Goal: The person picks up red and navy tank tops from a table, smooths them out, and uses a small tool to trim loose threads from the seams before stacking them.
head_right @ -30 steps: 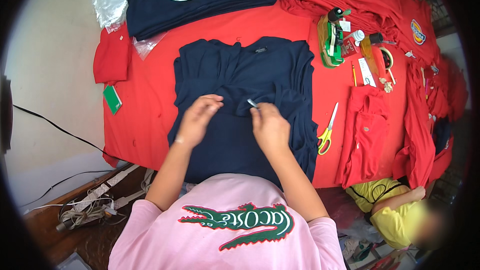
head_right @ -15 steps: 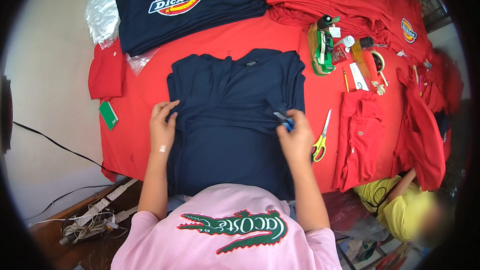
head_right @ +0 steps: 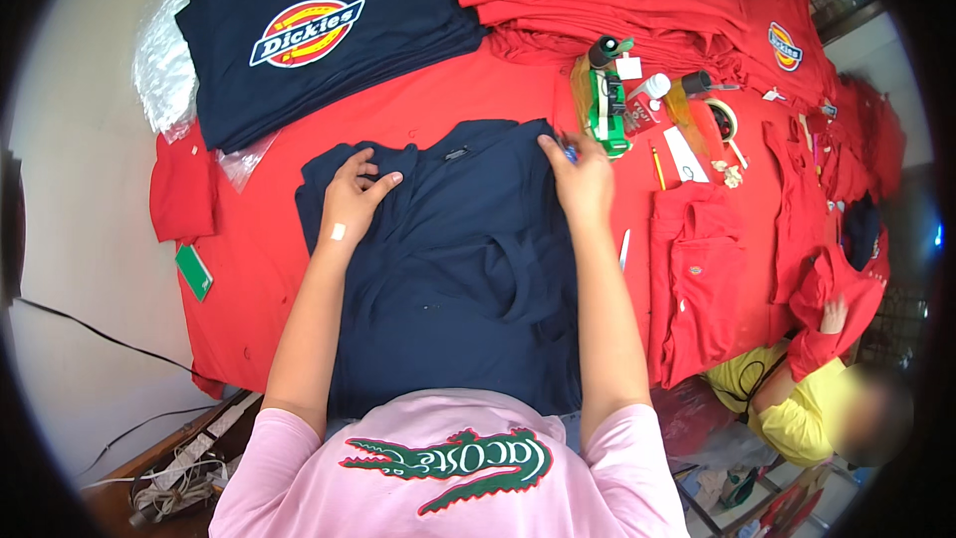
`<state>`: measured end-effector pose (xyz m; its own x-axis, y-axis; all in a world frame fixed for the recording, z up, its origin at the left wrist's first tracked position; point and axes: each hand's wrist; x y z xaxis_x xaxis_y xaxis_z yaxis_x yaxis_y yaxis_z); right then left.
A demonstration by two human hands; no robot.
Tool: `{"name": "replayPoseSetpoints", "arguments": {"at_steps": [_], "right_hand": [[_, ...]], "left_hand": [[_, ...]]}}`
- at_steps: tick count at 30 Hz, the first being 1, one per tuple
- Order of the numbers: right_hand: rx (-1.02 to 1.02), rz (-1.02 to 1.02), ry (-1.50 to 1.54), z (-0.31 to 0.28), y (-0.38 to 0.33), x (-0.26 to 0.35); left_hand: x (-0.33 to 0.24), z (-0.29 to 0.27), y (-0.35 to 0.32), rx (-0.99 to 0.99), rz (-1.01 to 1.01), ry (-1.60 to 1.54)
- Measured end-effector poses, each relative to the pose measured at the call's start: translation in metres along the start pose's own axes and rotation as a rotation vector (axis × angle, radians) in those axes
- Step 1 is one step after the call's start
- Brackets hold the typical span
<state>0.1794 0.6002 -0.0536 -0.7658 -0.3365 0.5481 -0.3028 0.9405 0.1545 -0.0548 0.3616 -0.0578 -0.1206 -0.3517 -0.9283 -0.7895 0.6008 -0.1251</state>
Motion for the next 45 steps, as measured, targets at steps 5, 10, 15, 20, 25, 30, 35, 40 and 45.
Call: {"name": "replayPoseSetpoints", "arguments": {"at_steps": [5, 10, 15, 20, 25, 30, 35, 40, 45], "right_hand": [[-0.168, 0.013, 0.345, 0.022, 0.031, -0.016], [-0.131, 0.1, 0.566, 0.026, 0.049, -0.04], [-0.066, 0.147, 0.727, 0.017, 0.053, -0.033], [0.13, 0.191, 0.743, -0.026, 0.029, -0.043], [0.248, -0.05, 0.615, -0.095, -0.053, -0.031], [0.349, -0.131, 0.271, -0.102, -0.155, -0.082], [0.247, -0.275, 0.007, -0.095, -0.201, -0.1], [0.145, -0.218, 0.05, -0.122, -0.19, -0.088], [-0.06, -0.372, 0.095, -0.098, -0.176, -0.03]], "left_hand": [[0.036, -0.002, 0.042, -0.349, 0.251, -0.22], [0.035, -0.072, 0.086, -0.437, 0.178, -0.275], [0.026, -0.09, 0.082, -0.334, 0.167, -0.331], [0.01, -0.11, 0.038, -0.176, 0.169, -0.394], [0.034, -0.163, -0.065, 0.065, 0.326, -0.015], [0.057, -0.161, -0.158, 0.075, 0.345, 0.391], [0.064, -0.158, -0.184, 0.1, 0.37, 0.493], [0.037, -0.159, -0.177, -0.027, 0.316, 0.337], [0.009, -0.104, -0.149, -0.004, 0.417, 0.272]]}}
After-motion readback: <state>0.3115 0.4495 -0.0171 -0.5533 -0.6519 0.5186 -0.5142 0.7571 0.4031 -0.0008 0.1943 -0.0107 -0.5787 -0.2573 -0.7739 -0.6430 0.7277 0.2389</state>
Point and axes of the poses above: each hand's wrist, its own y-axis towards the middle knuckle, its own z-axis out of the palm, x = y × z, and after that the axes turned 10 degrees about -y, right-handed
